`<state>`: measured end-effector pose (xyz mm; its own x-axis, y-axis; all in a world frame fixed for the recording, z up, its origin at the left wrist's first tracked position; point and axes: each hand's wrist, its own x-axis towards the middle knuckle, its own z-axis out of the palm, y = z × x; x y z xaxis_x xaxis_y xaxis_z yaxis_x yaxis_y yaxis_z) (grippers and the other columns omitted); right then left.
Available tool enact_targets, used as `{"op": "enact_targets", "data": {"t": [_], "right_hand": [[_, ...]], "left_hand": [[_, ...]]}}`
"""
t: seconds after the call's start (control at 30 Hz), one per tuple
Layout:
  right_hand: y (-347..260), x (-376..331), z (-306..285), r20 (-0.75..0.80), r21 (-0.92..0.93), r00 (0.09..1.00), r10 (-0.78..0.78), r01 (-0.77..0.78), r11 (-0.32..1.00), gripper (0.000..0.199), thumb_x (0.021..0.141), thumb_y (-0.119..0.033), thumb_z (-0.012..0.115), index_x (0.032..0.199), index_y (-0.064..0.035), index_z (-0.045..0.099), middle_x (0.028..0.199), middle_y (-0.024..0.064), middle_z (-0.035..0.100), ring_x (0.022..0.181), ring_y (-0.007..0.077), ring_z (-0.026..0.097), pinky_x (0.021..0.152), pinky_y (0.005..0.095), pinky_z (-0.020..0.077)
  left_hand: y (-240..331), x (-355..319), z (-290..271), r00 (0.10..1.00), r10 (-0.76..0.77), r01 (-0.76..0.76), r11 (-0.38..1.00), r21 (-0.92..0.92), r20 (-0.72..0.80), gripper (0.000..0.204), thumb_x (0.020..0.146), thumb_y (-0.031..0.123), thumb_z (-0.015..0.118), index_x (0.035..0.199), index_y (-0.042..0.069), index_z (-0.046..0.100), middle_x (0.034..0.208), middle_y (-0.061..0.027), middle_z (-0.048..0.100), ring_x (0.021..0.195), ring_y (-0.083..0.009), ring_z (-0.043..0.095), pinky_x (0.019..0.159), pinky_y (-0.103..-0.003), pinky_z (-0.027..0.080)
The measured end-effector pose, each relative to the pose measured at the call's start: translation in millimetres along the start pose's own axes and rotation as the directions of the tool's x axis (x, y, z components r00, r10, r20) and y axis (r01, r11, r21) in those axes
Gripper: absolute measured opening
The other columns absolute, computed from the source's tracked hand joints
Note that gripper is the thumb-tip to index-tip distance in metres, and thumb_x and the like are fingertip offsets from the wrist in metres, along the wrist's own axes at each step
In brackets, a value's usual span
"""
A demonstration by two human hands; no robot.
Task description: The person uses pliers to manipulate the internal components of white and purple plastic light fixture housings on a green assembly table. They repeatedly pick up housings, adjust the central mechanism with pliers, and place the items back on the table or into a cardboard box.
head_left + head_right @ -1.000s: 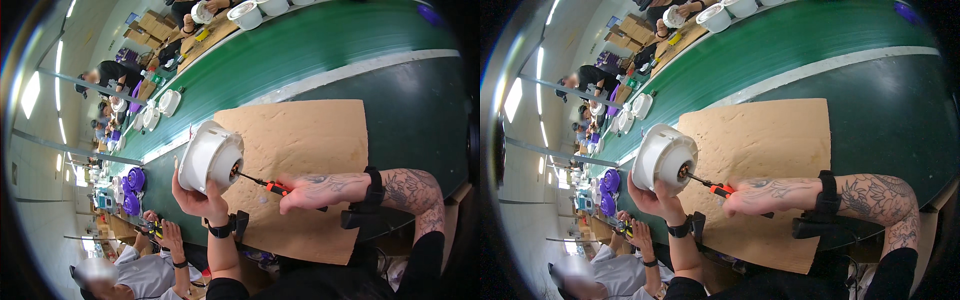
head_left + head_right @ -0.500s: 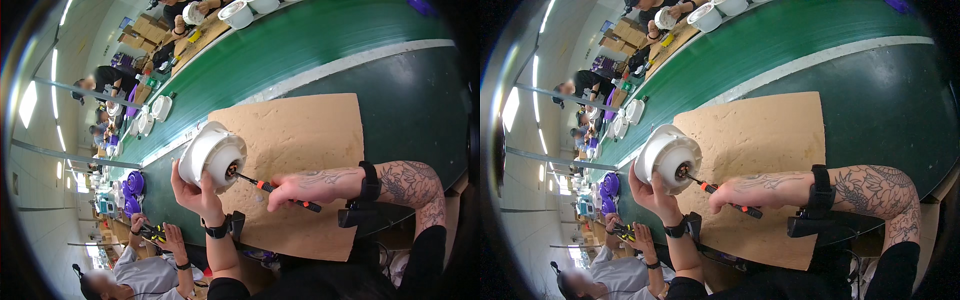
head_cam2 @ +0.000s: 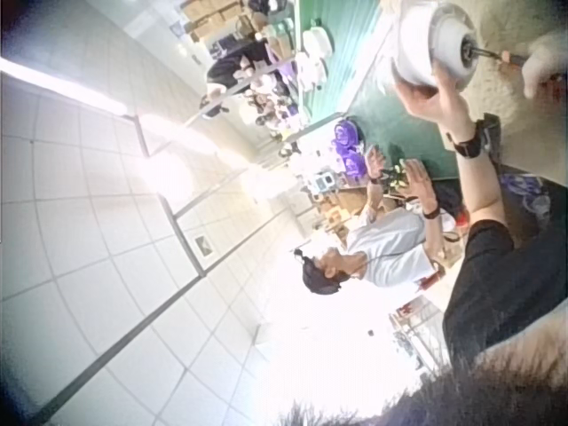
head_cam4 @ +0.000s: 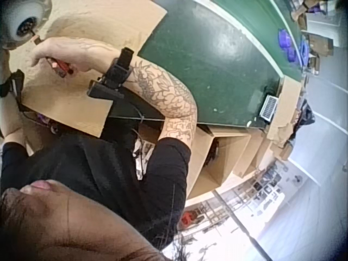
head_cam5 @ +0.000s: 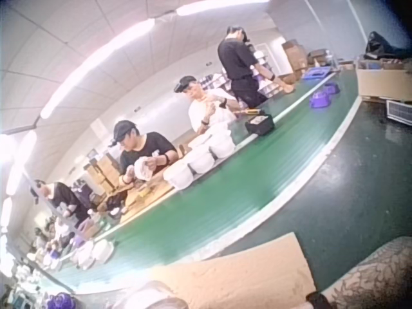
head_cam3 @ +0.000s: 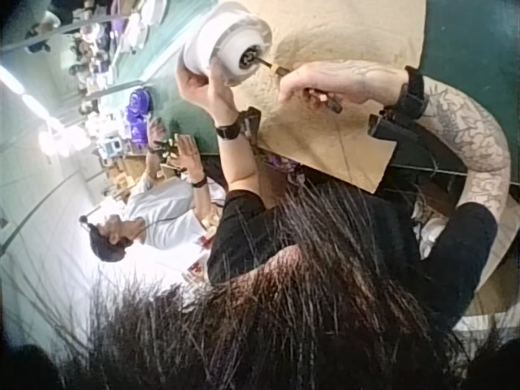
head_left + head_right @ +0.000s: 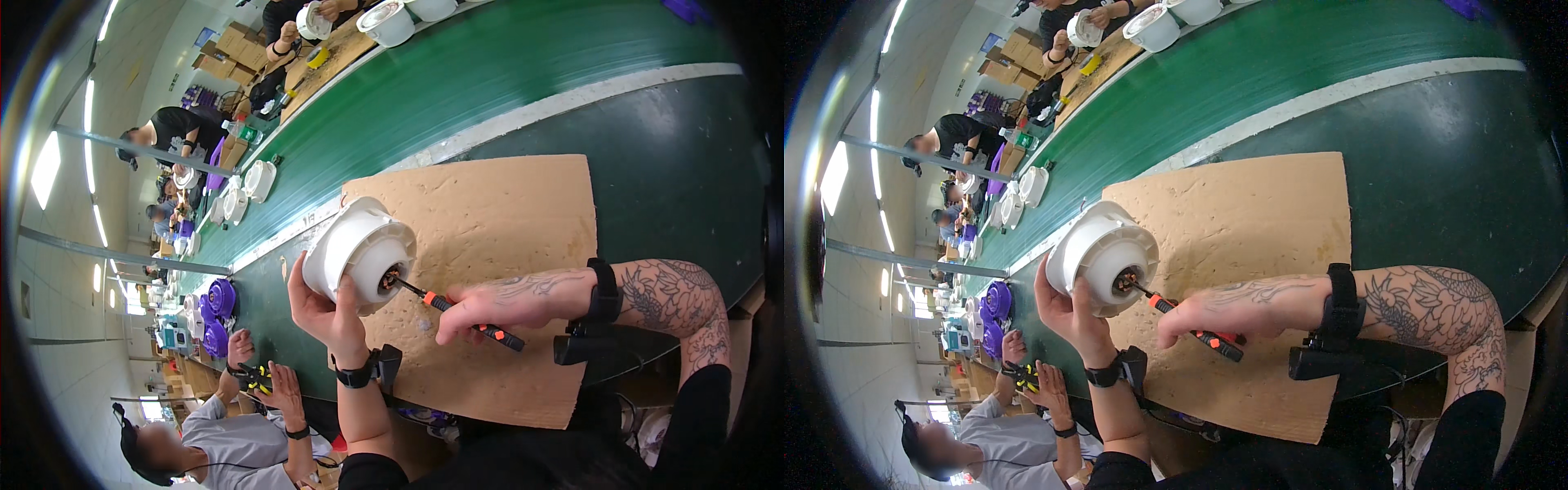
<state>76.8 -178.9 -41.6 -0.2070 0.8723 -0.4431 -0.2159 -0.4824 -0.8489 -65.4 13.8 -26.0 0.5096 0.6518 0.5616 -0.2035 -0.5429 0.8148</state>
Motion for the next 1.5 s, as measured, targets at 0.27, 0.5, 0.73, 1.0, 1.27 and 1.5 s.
{"op": "enact_targets", "data": {"t": [0.27,0.5,0.73,1.0,1.27,1.5], "right_hand": [[6,2,-2,0.013,-0.031,1.000,-0.023,0.024,0.999,0.052,0.082,-0.061,0.056,0.077,-0.0098,0.051,0.067,0.0019,0.041,0.060,0.0161,0.042,0.056,0.0347,0.0314],[-2,-7,-5,-0.020,-0.041,1.000,-0.005,0.004,0.999,0.049,0.082,-0.057,0.057,0.078,-0.0084,0.051,0.070,0.0038,0.045,0.064,0.0158,0.045,0.058,0.0349,0.0349],[-2,-4,-3,-0.109,-0.112,0.994,0.015,-0.027,0.993,0.044,0.080,-0.049,0.060,0.068,-0.0073,0.051,0.063,0.0011,0.043,0.061,0.0138,0.043,0.056,0.0313,0.0340],[5,-10,-6,0.029,0.217,0.999,0.045,-0.050,0.975,0.034,0.087,-0.038,0.057,0.077,-0.0054,0.054,0.075,0.0054,0.052,0.067,0.0157,0.053,0.065,0.0316,0.0455],[-5,-26,-5,0.211,0.496,0.971,-0.111,-0.009,0.868,0.024,0.087,-0.028,0.058,0.091,-0.0041,0.055,0.081,0.0073,0.058,0.075,0.0196,0.061,0.071,0.0354,0.0504],[-3,-15,-11,-0.091,-0.033,0.996,-0.001,-0.002,0.999,0.034,0.083,-0.038,0.063,0.092,-0.0054,0.055,0.075,0.0030,0.055,0.070,0.0129,0.053,0.065,0.0292,0.0421]], "left_hand": [[-4,-4,5,1.000,-0.009,0.009,1.000,0.016,0.014,0.063,0.079,0.005,0.075,0.135,-0.009,0.049,0.121,-0.0177,0.062,0.112,-0.0240,0.062,0.099,-0.037,0.048],[-9,-7,9,0.998,-0.002,-0.002,0.997,0.081,0.058,0.060,0.079,0.003,0.074,0.132,-0.009,0.051,0.121,-0.0158,0.061,0.111,-0.0228,0.061,0.098,-0.036,0.048],[-10,-4,13,0.996,0.002,-0.011,0.996,0.094,0.092,0.063,0.074,0.004,0.082,0.129,-0.005,0.052,0.115,-0.0124,0.063,0.105,-0.0200,0.062,0.092,-0.033,0.051],[-2,-5,10,0.988,-0.062,0.036,0.983,0.178,0.140,0.066,0.076,0.012,0.084,0.132,-0.002,0.051,0.115,-0.0149,0.065,0.104,-0.0195,0.064,0.088,-0.031,0.052],[-6,-16,5,0.997,0.083,-0.082,0.995,-0.064,0.004,0.068,0.079,0.009,0.079,0.135,-0.004,0.044,0.122,-0.0143,0.057,0.112,-0.0213,0.058,0.097,-0.035,0.048],[-20,-15,10,1.000,0.013,-0.015,0.997,0.070,0.024,0.070,0.076,0.010,0.086,0.132,-0.001,0.047,0.130,-0.0151,0.052,0.120,-0.0245,0.056,0.098,-0.037,0.049]]}}
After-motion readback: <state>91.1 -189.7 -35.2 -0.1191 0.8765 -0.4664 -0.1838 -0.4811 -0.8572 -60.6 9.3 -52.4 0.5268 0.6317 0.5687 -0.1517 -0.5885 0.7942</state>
